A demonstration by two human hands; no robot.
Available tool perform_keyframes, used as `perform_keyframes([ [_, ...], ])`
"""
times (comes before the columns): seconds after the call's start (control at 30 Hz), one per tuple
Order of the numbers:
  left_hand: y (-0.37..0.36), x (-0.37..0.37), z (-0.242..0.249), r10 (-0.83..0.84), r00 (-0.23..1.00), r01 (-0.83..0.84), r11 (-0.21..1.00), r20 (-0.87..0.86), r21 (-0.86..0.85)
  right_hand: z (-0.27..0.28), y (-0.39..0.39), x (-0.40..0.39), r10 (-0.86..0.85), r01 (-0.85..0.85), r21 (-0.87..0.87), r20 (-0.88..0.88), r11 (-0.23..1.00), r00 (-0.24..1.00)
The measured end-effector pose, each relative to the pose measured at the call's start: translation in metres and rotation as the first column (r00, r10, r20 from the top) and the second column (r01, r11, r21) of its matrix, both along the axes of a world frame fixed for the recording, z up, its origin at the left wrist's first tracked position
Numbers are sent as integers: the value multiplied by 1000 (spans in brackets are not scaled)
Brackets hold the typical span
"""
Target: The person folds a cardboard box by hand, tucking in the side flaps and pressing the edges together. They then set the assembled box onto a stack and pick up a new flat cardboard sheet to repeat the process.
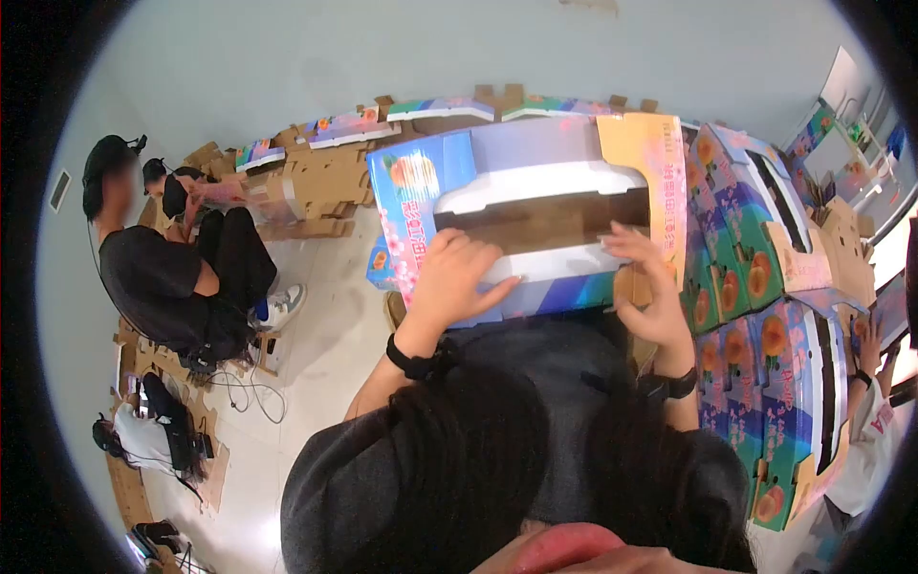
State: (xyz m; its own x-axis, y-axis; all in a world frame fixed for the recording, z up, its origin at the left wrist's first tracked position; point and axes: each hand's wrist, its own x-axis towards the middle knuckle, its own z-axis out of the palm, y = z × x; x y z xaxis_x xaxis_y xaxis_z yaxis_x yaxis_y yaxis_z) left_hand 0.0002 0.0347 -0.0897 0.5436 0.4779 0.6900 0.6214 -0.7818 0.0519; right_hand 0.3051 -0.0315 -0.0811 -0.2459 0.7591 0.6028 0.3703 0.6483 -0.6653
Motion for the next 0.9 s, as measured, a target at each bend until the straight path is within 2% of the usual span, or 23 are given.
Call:
perform_keyframes([
  [0.1, 0, 0, 1, -2, 1000, 2, 1000, 2, -25, 25, -16, -7, -142, 121, 107, 217, 987, 966],
  [0.13, 0, -1, 0, -2, 1000, 2, 1000, 0, -23, 26, -19, -7, -184, 162, 96, 301, 982, 936],
  [0.23, -2, -1, 2, -20, 1000, 20, 1000, 14, -8, 28, -25, -10, -363, 310, 190, 530, 932, 767],
  [0.43, 1, 1, -1, -9, 1000, 9, 1000, 5, 21, 17, -23, -11, -427, 385, 202, 577, 901, 696],
  [0.63, 0, 1, 2, -13, 1000, 13, 999, -10, -32, 21, -22, -4, -370, 340, 164, 578, 926, 727],
  [0.8, 2, 1, 0, -25, 1000, 25, 1000, 11, -7, 20, -20, 4, -321, 296, 139, 557, 945, 766],
  [0.9, 1, 3, 2, -5, 1000, 5, 1000, -4, -18, 17, -19, 4, -339, 324, 139, 607, 936, 719],
])
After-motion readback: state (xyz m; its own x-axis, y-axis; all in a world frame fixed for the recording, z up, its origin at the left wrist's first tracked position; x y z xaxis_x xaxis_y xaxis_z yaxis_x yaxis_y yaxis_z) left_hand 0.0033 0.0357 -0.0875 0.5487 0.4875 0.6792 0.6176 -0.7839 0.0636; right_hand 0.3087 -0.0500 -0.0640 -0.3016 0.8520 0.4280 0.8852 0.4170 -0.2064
